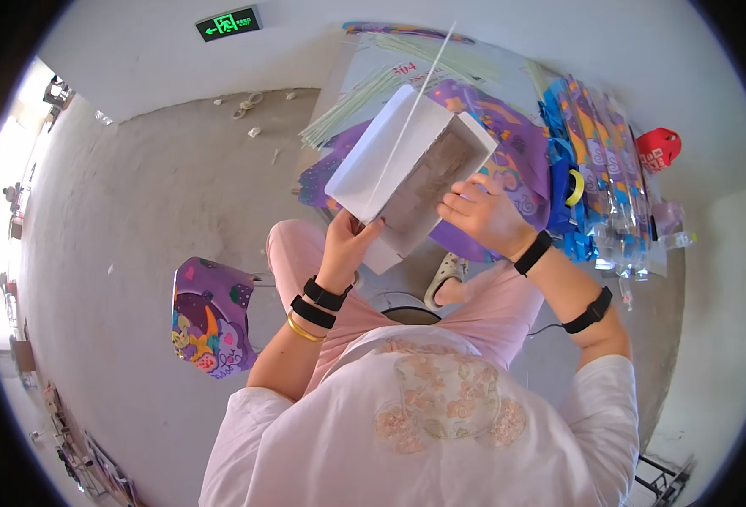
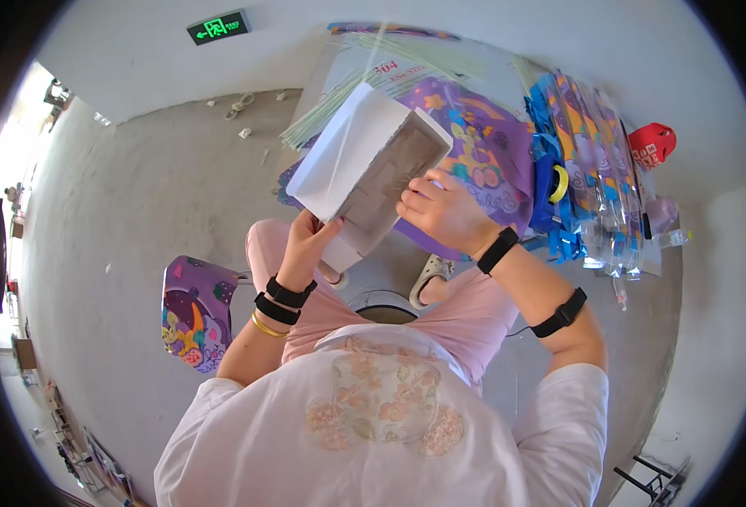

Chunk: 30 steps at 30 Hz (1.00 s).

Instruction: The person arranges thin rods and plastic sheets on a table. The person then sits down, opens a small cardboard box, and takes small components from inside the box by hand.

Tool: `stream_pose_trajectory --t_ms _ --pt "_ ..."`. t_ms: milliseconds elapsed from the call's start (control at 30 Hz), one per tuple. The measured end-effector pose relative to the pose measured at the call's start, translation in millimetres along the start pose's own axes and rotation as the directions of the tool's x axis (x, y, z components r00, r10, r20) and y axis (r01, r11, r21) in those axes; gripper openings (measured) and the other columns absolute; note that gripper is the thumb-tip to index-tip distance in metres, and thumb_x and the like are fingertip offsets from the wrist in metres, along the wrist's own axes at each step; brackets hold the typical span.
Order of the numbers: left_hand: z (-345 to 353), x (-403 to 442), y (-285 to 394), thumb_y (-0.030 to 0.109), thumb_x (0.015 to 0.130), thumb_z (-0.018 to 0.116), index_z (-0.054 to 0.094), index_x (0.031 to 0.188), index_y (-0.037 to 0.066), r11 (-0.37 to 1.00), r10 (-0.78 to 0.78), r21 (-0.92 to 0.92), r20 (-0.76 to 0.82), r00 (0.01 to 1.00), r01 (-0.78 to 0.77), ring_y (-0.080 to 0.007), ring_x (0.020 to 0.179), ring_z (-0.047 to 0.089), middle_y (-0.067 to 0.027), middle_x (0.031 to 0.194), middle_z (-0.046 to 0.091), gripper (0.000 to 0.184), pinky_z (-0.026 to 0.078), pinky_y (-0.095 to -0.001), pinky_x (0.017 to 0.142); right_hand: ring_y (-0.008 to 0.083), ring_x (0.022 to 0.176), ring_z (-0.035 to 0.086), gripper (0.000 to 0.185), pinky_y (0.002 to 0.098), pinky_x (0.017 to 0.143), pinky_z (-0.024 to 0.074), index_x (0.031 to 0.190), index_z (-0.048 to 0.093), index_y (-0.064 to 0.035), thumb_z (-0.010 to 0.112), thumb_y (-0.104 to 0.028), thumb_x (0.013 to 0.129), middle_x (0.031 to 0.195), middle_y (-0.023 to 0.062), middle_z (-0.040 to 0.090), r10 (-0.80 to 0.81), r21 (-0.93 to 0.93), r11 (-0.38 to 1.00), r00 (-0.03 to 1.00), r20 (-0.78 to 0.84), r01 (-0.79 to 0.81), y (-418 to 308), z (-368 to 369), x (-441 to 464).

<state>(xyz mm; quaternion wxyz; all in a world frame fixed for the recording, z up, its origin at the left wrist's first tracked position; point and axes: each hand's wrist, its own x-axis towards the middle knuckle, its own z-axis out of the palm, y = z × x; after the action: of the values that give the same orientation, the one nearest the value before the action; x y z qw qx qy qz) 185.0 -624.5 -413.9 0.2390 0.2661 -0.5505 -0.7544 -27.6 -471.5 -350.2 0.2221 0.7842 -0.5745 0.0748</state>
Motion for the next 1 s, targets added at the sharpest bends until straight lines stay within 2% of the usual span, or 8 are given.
stream_pose_trajectory --t_ms 133,333,567,667,733,833,933,1000 --pt "-7.3 21.8 -12.1 0.002 0.076 0.063 0.042 0.070 0.005 0.958 0.251 0.178 -0.149 0.956 -0.224 -0.0035 0.060 0.036 0.0056 0.064 0.040 0.022 0.029 -0.0225 0.052 0.0161 0.099 0.058 0.029 0.0340 0.090 0.0439 0.102 0.067 -0.0131 0.061 -0.011 0.074 0.100 -0.0016 0.062 0.114 0.088 0.990 0.993 -0.041 -0.110 -19.7 16.5 -9.6" --pt "-4.2 29.7 58.1 0.005 0.067 0.066 0.042 0.068 0.002 0.640 0.452 0.682 0.038 0.891 -0.353 -0.0116 0.055 0.038 -0.0060 0.058 0.041 0.024 0.037 -0.0280 0.052 0.0336 0.099 0.058 0.023 0.0408 0.086 0.0482 0.104 0.063 -0.0024 0.059 -0.008 0.083 0.104 0.0127 0.061 0.603 0.573 0.647 0.797 0.018 -0.503 -55.2 38.8 -17.2" --pt "11.5 44.0 84.6 0.013 0.067 0.067 0.047 0.069 0.002 0.461 0.415 0.801 0.186 0.891 -0.382 -0.0231 0.053 0.050 -0.0113 0.059 0.051 0.023 0.041 -0.0333 0.053 0.0427 0.102 0.055 0.024 0.0464 0.084 0.0474 0.106 0.060 0.0018 0.049 0.001 0.084 0.110 0.0230 0.059 0.661 0.532 0.589 0.741 0.114 -0.608 -19.1 84.8 -9.0" --pt "26.5 45.0 77.8 0.018 0.066 0.069 0.057 0.073 0.003 0.511 0.343 0.769 0.228 0.911 -0.385 -0.0259 0.057 0.056 -0.0129 0.063 0.056 0.020 0.044 -0.0351 0.055 0.0406 0.103 0.056 0.033 0.0451 0.088 0.0457 0.111 0.058 0.0031 0.050 -0.003 0.080 0.107 0.0272 0.060 0.430 0.139 0.724 0.600 0.674 -0.675 -2.8 61.9 24.3" --pt "22.4 40.7 86.3 0.022 0.064 0.070 0.064 0.080 0.005 0.591 0.356 0.713 0.190 0.915 -0.378 -0.0278 0.061 0.060 -0.0136 0.067 0.061 0.024 0.047 -0.0368 0.058 0.0299 0.095 0.065 0.029 0.0354 0.080 0.0520 0.105 0.063 0.0008 0.048 -0.013 0.084 0.101 0.0211 0.066 0.569 0.178 0.780 0.799 0.195 -0.600 11.5 156.2 -15.9" --pt "29.5 32.4 90.2 0.021 0.061 0.069 0.057 0.069 0.005 0.505 0.480 0.779 0.104 0.871 -0.372 -0.0356 0.063 0.059 -0.0166 0.066 0.059 0.022 0.046 -0.0428 0.057 0.0346 0.136 0.035 0.055 0.0528 0.114 0.0155 0.139 0.042 0.0028 0.044 -0.024 0.090 0.143 0.0198 0.044 0.451 -0.398 0.868 0.806 0.384 -0.297 14.1 149.6 -10.8" --pt "35.4 34.5 79.4 0.015 0.063 0.067 0.049 0.067 0.004 0.513 0.523 0.757 0.097 0.847 -0.404 -0.0351 0.058 0.053 -0.0151 0.061 0.052 0.021 0.041 -0.0414 0.053 0.0397 0.109 0.059 0.037 0.0429 0.089 0.0514 0.117 0.055 0.0032 0.057 -0.008 0.081 0.122 0.0243 0.057 0.568 0.055 0.777 0.735 0.371 -0.628 24.6 140.0 -12.3" --pt "37.4 27.7 78.8 0.013 0.063 0.066 0.049 0.067 0.003 0.570 0.491 0.729 0.069 0.869 -0.380 -0.0351 0.058 0.053 -0.0148 0.060 0.052 0.021 0.040 -0.0410 0.053 0.0401 0.100 0.063 0.034 0.0453 0.082 0.0537 0.112 0.057 0.0028 0.058 -0.010 0.080 0.113 0.0256 0.061 0.560 0.069 0.783 0.749 0.354 -0.618 24.8 133.1 -10.0"
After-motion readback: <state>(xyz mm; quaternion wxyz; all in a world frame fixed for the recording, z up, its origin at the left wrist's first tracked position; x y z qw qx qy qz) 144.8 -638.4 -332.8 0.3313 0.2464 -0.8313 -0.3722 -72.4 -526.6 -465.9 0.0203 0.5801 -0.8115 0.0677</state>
